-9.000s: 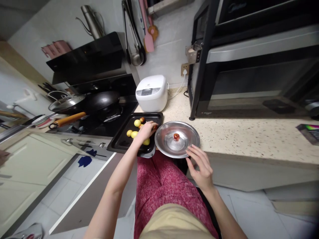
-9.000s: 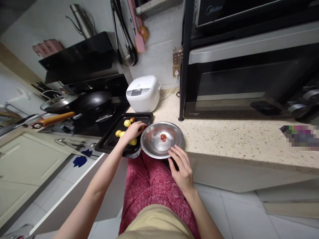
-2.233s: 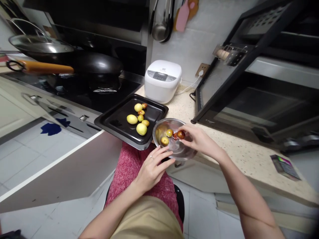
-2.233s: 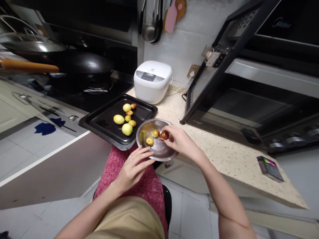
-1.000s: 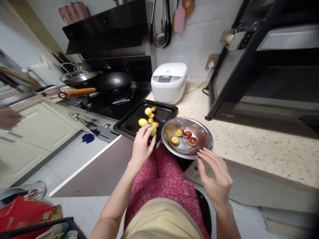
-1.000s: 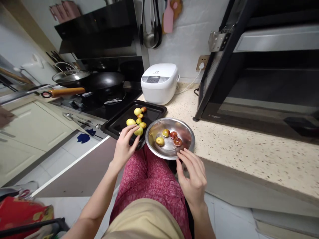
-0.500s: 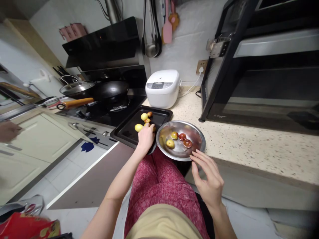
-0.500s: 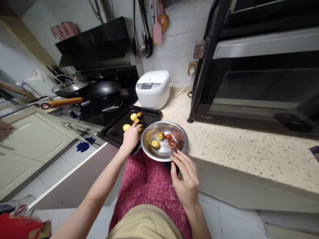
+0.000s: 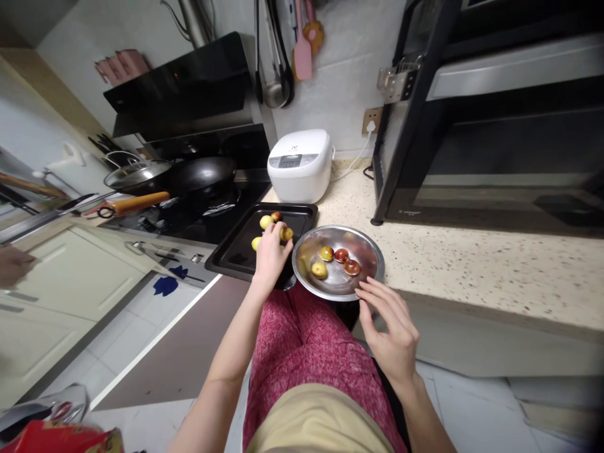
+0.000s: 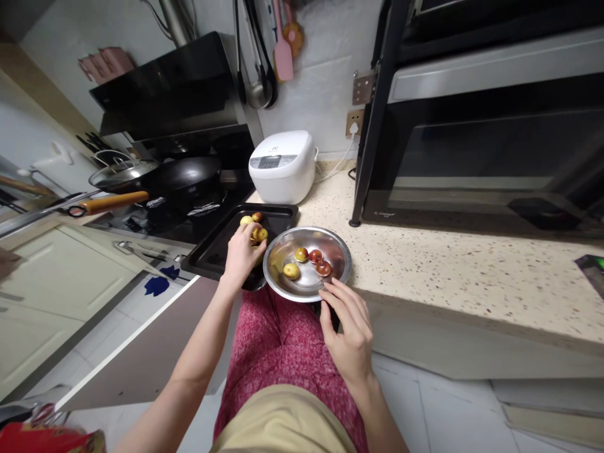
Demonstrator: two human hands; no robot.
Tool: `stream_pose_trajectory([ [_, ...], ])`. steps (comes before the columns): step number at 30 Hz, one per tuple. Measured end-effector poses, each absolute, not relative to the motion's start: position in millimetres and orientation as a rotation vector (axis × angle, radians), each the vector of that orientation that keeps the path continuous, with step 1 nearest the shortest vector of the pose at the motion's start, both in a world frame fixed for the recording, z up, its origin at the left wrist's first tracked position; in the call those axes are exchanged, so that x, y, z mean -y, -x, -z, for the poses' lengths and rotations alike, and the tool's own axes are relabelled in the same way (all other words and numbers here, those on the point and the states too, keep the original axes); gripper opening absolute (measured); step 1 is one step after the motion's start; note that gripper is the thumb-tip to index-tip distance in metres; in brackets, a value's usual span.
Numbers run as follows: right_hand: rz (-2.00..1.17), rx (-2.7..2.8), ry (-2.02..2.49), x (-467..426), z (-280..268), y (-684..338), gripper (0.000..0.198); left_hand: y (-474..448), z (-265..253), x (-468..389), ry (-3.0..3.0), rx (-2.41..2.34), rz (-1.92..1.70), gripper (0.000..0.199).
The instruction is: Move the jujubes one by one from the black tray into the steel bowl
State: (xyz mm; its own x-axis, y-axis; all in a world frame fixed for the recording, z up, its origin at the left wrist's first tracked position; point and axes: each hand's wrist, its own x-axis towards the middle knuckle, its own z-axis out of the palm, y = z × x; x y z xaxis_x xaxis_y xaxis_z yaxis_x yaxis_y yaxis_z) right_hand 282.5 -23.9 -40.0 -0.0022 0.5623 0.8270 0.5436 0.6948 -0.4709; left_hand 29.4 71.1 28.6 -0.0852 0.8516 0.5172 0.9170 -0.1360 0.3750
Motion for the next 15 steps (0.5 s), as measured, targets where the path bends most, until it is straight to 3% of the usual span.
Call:
stream_pose_trajectory([
  [3, -0.014, 1.643, 0.918, 24, 39, -281, 0.031, -34, -40, -62, 2.242, 1.817, 1.372, 0.02],
  [5, -0.019, 1.639, 0.918, 24, 39, -280, 0.031, -43, -45, -55, 2.389, 1.732, 1.411, 0.02],
  [15, -0.042, 1.643, 0.924, 26, 37, -279, 0.03, -65, -37, -53, 2.712, 1.652, 0.742, 0.021],
])
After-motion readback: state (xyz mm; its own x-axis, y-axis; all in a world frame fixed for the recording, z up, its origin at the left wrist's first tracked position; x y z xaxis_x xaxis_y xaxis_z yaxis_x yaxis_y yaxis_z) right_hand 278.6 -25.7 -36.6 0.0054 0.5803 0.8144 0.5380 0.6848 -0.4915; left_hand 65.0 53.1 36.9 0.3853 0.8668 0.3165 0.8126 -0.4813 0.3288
